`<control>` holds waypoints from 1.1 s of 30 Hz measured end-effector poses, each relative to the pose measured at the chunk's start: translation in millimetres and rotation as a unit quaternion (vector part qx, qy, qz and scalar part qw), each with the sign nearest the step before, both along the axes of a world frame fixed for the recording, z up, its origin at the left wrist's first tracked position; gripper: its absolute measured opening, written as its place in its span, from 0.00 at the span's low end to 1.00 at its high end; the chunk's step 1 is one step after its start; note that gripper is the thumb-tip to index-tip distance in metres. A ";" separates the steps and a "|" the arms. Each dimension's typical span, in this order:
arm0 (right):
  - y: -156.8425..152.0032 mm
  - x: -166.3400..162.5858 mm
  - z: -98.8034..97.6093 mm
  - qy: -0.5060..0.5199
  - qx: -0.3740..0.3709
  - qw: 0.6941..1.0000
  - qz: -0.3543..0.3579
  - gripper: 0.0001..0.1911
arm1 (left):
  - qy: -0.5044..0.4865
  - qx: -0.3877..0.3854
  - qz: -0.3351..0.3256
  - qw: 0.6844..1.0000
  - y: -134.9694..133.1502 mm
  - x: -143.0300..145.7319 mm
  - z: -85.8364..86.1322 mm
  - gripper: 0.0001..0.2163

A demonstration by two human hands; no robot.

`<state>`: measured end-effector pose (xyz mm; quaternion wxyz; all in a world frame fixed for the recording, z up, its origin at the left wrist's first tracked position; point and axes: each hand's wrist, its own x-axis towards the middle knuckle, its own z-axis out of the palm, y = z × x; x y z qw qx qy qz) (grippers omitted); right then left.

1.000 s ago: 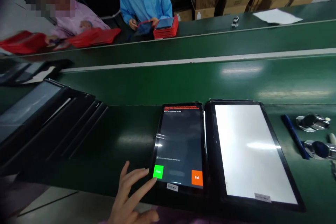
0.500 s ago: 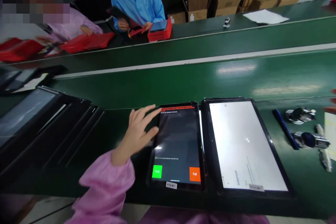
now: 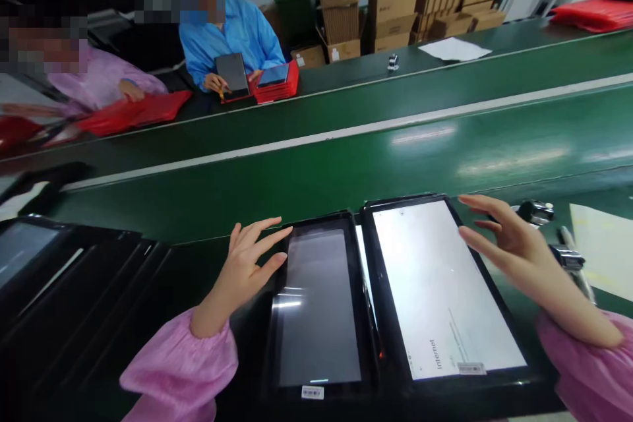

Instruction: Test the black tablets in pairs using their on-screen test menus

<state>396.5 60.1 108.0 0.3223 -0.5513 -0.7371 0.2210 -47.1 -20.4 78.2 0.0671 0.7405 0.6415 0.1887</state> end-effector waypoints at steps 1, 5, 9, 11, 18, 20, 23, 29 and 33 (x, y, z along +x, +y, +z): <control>2.6 -8.8 -0.2 0.014 0.004 1.000 0.019 0.31 | 0.015 0.011 -0.005 1.000 2.4 1.0 -3.1 0.21; 8.7 -38.2 -1.3 -0.116 0.086 0.983 0.114 0.28 | 0.045 0.060 -0.026 0.997 1.8 -2.8 -17.1 0.19; 14.8 -52.7 -6.6 -0.224 0.152 0.949 0.160 0.29 | 0.056 0.073 -0.037 0.995 -1.9 -7.1 -21.5 0.21; 17.5 -55.3 -9.9 -0.249 0.179 0.939 0.155 0.30 | 0.061 0.065 -0.032 0.996 -3.1 -5.5 -19.6 0.20; 17.6 -40.4 -3.6 -0.238 0.211 0.941 0.111 0.31 | 0.063 0.032 -0.014 0.997 -4.3 -0.3 -16.3 0.17; 15.9 -29.7 -0.9 -0.225 0.208 0.946 0.109 0.29 | 0.068 0.037 -0.016 0.997 -4.6 -0.5 -16.9 0.17; 12.0 -15.6 -2.0 -0.203 0.213 0.951 0.090 0.27 | 0.080 0.048 -0.021 0.995 -4.8 -0.7 -18.1 0.17; -1.3 -4.0 -4.3 -0.153 0.177 0.971 0.050 0.30 | 0.098 0.061 -0.028 0.993 -5.2 -1.5 -17.5 0.18; -18.5 6.0 -10.0 -0.136 0.055 0.989 -0.018 0.41 | 0.098 0.036 -0.029 0.994 -5.0 -2.9 -11.4 0.19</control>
